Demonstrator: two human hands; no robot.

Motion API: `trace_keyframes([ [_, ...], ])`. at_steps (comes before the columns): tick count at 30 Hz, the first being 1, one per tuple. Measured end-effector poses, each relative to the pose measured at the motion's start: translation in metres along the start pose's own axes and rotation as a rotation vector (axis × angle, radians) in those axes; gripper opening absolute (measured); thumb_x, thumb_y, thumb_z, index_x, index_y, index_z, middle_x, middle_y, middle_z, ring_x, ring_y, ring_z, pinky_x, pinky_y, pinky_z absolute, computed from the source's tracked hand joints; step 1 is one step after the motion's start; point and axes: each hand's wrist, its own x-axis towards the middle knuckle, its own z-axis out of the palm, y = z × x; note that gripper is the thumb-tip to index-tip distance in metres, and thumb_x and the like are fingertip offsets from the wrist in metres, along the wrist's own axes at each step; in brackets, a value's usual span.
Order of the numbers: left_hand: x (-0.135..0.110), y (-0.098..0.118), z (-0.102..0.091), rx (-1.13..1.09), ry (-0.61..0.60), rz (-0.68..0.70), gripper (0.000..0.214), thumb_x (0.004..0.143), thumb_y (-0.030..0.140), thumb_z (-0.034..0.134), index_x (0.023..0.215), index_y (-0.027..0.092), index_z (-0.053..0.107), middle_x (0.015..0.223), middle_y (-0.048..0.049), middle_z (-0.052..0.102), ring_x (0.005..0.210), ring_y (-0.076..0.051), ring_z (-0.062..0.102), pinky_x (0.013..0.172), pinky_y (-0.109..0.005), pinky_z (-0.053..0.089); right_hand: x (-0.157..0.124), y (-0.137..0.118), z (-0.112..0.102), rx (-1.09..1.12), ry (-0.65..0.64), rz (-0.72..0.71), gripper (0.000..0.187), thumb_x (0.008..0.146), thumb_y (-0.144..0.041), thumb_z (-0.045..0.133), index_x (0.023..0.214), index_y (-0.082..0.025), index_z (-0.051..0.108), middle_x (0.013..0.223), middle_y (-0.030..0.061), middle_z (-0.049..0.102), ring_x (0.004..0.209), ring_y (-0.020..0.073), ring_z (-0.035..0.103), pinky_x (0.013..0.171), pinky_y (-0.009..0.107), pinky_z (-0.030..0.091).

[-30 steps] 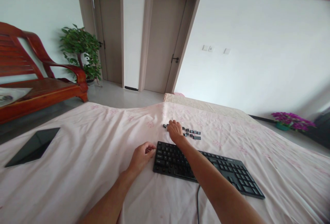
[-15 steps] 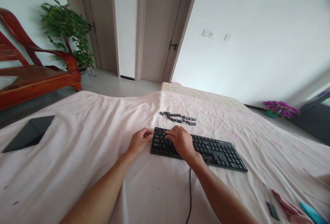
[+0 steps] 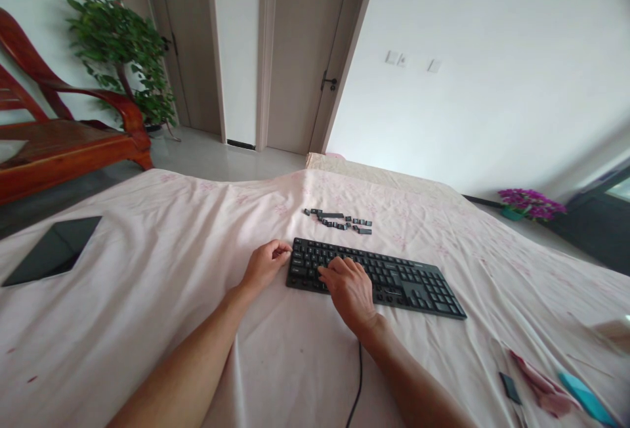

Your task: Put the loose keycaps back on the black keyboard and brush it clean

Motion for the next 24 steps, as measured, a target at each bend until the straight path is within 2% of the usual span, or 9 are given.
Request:
trace_keyframes([
  [17, 0.001, -0.002, 0.001, 0.006, -0.003, -0.002, 0.022, 0.076, 0.032, 0.053, 0.088, 0.019, 0.066, 0.082, -0.0016, 0.069, 0.073, -0.016, 0.062, 0.07, -0.025, 0.046, 0.0, -0.007, 0.003, -0.068, -0.05, -0.033, 0.012, 0.09, -0.028, 0.054, 0.082, -0.025, 0.063, 0.081, 0.0001, 0.057, 0.079, 0.0162, 0.045, 0.067, 0.032, 0.024],
  [24, 0.0, 0.003, 0.001, 0.023, 0.005, -0.011, 0.021, 0.075, 0.031, 0.053, 0.086, 0.019, 0.066, 0.083, -0.0015, 0.07, 0.074, -0.016, 0.062, 0.071, -0.024, 0.046, -0.003, -0.011, 0.007, -0.131, -0.056, -0.065, 0.01, 0.09, -0.019, 0.051, 0.091, -0.022, 0.061, 0.083, 0.0015, 0.057, 0.078, 0.0176, 0.045, 0.067, 0.034, 0.026],
])
